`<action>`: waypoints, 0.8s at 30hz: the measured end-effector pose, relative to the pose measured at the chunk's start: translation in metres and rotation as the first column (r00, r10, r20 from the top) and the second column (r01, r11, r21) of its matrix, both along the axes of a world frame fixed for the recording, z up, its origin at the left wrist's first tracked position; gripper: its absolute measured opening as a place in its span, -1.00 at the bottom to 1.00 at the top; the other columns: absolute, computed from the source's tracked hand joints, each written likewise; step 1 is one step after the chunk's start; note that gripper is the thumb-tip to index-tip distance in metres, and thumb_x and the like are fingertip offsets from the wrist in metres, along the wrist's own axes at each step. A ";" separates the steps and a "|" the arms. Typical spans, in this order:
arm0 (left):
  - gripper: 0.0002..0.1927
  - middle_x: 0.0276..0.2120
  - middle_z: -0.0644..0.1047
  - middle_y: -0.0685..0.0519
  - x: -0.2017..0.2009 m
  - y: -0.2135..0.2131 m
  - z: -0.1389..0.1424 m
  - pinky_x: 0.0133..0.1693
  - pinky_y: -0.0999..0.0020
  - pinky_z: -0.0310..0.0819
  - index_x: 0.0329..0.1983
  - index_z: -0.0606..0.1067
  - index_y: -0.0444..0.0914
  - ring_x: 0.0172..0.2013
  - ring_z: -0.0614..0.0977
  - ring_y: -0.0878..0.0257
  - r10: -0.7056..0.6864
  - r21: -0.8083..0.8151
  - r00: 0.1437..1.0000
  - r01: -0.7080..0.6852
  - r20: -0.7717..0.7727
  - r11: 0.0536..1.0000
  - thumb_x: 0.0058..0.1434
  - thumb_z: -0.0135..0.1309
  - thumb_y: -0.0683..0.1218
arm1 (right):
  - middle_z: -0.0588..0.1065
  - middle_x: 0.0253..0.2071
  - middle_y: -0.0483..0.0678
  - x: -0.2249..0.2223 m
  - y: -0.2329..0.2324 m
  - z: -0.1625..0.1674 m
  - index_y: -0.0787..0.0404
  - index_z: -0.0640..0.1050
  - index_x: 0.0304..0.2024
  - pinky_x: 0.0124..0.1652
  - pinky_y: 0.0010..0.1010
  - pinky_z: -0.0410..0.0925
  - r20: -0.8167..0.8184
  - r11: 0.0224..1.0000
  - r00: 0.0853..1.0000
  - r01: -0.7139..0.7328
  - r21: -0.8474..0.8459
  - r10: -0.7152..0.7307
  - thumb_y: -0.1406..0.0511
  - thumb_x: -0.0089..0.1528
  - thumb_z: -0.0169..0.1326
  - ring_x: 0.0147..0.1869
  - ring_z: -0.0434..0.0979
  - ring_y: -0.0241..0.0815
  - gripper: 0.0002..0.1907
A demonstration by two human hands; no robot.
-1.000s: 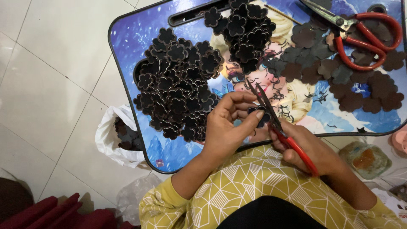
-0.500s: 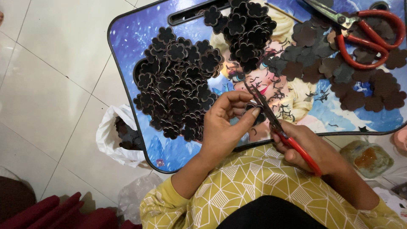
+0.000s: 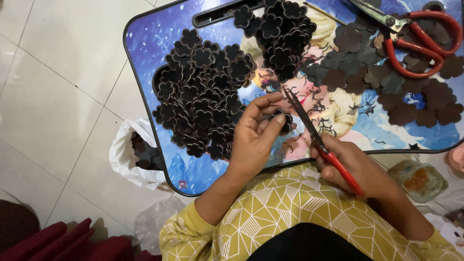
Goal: The person sits on the floor with a lap desk covered in black foam flower cutouts and uses red-handled scissors to trim the edges of the flower pieces one at a time. Trimmed pieces are placed into piles on the desk and into plastic bags beside them.
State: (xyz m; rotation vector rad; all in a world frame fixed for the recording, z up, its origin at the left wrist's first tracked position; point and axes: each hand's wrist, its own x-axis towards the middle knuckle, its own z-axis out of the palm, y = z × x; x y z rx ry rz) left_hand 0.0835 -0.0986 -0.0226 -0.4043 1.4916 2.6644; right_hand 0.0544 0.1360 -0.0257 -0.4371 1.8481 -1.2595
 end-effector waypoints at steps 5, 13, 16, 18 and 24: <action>-0.45 -0.04 0.51 -0.02 0.001 0.002 0.006 -0.10 0.43 0.60 0.36 0.29 -0.33 -0.11 0.62 0.36 0.007 0.003 1.000 -0.007 0.011 1.000 0.32 0.10 -0.35 | 0.39 -0.47 -0.16 0.001 0.002 0.005 0.20 0.42 -0.06 -0.41 -0.44 0.28 -0.035 0.998 0.999 0.007 -0.061 -0.009 -0.43 0.07 -0.08 -0.41 0.36 -0.29 -0.10; -0.44 -0.21 0.57 0.01 0.006 0.003 0.018 -0.33 0.50 0.53 0.32 0.34 -0.35 -0.30 0.57 0.43 -0.035 -0.101 0.997 0.042 0.064 0.994 0.27 0.22 -0.32 | 0.33 -0.43 -0.13 0.007 0.002 0.011 0.20 0.39 0.09 -0.40 -0.41 0.26 0.019 0.998 1.000 -0.004 -0.060 0.005 -0.44 0.04 -0.06 -0.38 0.31 -0.27 -0.02; -0.46 -0.25 0.59 0.04 0.008 0.003 0.021 -0.33 0.53 0.50 0.30 0.37 -0.37 -0.32 0.57 0.44 -0.064 -0.125 0.995 0.074 0.081 0.989 0.26 0.23 -0.30 | 0.35 -0.42 -0.14 0.008 0.003 0.008 0.20 0.38 0.10 -0.39 -0.41 0.31 -0.002 0.999 1.000 -0.026 -0.046 0.026 -0.44 0.04 -0.05 -0.37 0.35 -0.27 -0.01; -0.46 -0.30 0.60 0.05 0.008 0.004 0.022 -0.35 0.54 0.48 0.28 0.38 -0.36 -0.35 0.58 0.44 -0.074 -0.150 0.991 0.090 0.113 0.985 0.24 0.24 -0.29 | 0.36 -0.43 -0.15 0.008 0.005 0.007 0.19 0.40 0.07 -0.40 -0.41 0.31 -0.042 0.999 0.998 -0.046 -0.016 0.045 -0.44 0.02 -0.08 -0.39 0.36 -0.27 -0.03; -0.31 -0.33 0.61 0.07 0.009 0.007 0.023 -0.30 0.55 0.54 0.34 0.28 -0.29 -0.36 0.62 0.43 -0.065 -0.150 0.988 0.086 0.138 0.985 0.15 0.28 -0.30 | 0.36 -0.48 -0.15 0.009 0.007 0.003 0.21 0.39 0.08 -0.42 -0.41 0.29 -0.053 0.997 0.996 -0.069 -0.047 0.066 -0.42 0.03 -0.03 -0.43 0.34 -0.26 -0.03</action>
